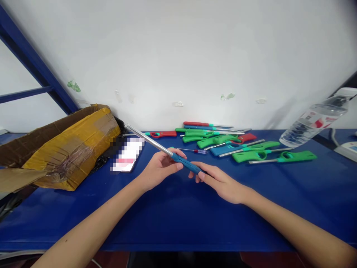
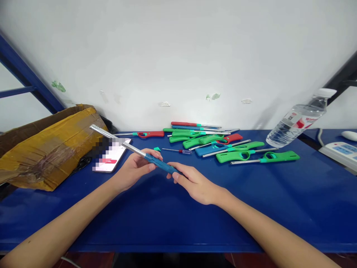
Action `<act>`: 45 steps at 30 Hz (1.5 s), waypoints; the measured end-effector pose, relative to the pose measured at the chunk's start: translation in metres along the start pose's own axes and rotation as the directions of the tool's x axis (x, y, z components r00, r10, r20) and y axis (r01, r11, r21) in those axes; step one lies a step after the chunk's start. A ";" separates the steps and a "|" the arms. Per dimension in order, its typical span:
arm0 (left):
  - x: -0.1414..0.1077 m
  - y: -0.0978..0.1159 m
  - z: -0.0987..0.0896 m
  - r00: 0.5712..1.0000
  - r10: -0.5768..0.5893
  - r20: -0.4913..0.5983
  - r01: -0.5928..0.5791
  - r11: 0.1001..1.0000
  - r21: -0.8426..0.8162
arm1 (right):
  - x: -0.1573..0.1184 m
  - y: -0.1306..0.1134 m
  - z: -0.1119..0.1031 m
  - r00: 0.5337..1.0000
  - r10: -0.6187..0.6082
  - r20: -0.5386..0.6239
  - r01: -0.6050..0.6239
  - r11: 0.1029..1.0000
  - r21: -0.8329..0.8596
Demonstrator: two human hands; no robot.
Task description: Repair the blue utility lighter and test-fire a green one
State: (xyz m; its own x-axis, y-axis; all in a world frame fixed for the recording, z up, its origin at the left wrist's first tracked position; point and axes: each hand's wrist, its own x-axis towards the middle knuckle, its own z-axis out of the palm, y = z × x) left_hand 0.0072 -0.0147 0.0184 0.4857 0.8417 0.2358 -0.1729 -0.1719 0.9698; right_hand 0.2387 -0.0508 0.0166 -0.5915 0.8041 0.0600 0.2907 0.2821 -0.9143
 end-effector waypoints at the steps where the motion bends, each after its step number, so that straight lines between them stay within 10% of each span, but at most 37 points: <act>1: 0.000 0.001 0.000 1.000 0.008 0.013 -0.008 1.000 0.014 | 0.000 -0.001 0.000 1.000 -0.010 0.010 0.010 1.000 -0.005; 19: 0.001 -0.003 -0.004 0.961 0.245 0.128 -0.263 0.954 0.144 | -0.001 -0.002 0.000 0.997 -0.061 0.043 0.062 0.998 -0.017; 45: 0.001 0.000 0.000 0.972 0.173 0.158 -0.180 0.983 0.035 | 0.000 0.005 0.000 0.994 -0.112 -0.015 0.109 0.986 -0.123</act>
State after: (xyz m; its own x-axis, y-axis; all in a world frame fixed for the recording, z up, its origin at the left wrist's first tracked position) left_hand 0.0072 -0.0140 0.0186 0.5781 0.7075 0.4064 -0.2271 -0.3388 0.9130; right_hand 0.2408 -0.0494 0.0117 -0.6086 0.7755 0.1682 0.3148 0.4306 -0.8459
